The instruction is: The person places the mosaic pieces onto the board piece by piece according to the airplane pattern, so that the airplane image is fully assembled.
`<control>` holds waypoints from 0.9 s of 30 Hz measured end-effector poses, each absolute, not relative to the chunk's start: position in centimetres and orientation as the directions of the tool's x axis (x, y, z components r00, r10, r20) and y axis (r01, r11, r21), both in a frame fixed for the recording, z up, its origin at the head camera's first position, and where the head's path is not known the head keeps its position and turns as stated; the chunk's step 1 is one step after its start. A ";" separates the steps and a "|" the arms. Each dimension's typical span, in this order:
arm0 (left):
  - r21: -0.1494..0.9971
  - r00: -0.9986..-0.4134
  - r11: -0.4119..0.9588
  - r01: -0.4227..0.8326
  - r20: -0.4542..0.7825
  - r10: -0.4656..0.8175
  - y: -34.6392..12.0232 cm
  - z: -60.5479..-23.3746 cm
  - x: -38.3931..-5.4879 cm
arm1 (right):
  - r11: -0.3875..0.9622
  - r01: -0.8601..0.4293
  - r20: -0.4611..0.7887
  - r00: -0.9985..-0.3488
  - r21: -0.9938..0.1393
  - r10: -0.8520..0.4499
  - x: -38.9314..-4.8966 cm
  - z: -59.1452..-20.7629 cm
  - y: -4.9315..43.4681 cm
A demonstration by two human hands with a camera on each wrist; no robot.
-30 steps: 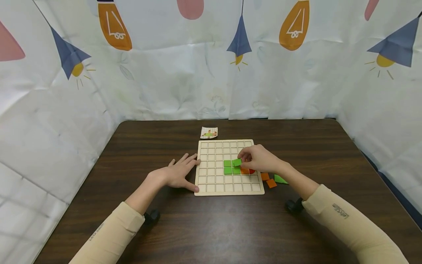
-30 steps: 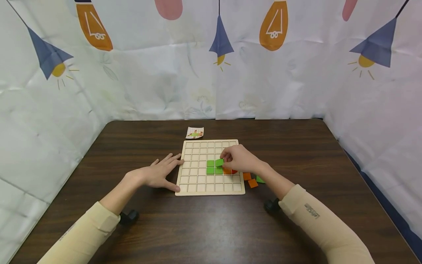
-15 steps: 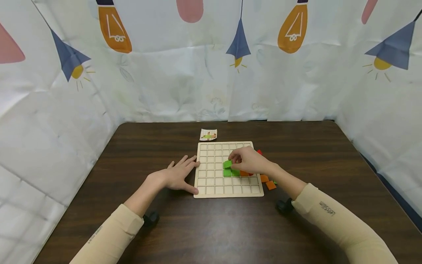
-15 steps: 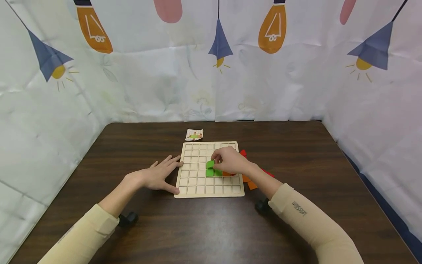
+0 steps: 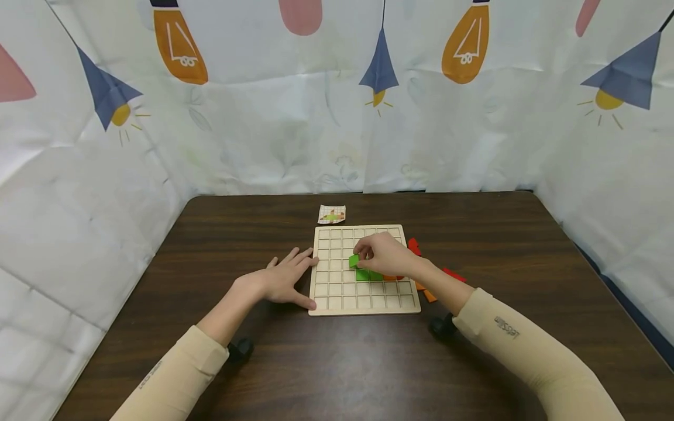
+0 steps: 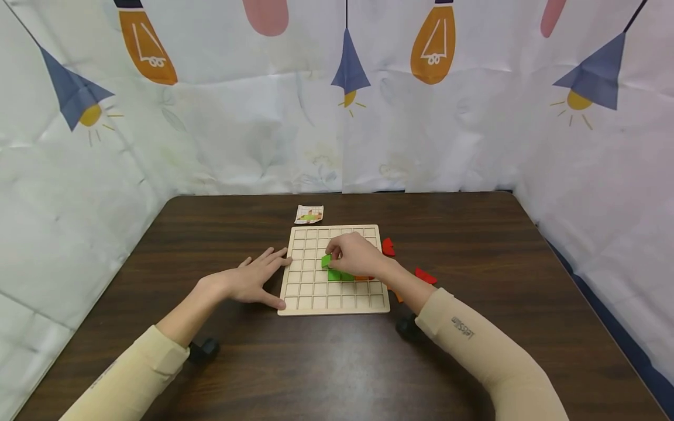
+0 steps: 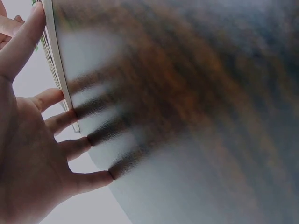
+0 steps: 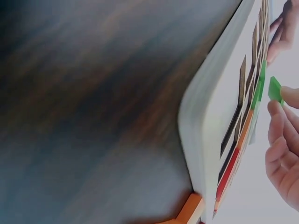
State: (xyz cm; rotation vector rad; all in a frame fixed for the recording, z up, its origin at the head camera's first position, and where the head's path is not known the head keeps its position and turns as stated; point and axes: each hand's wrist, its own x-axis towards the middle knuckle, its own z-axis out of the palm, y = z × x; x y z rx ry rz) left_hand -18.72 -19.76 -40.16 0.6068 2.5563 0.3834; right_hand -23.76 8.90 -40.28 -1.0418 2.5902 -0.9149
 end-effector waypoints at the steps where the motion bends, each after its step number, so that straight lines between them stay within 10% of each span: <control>1: 0.369 -0.786 0.863 0.345 -0.389 0.481 -19.8 -40.2 -18.7 | 0.562 -0.555 0.037 -0.731 -0.613 -0.682 -23.8 -40.3 8.8; 27: 0.373 -0.786 0.863 0.342 -0.391 0.480 -19.8 -40.0 -18.6 | 0.638 -0.568 -0.045 -0.728 -0.520 -0.684 -24.0 -40.1 6.7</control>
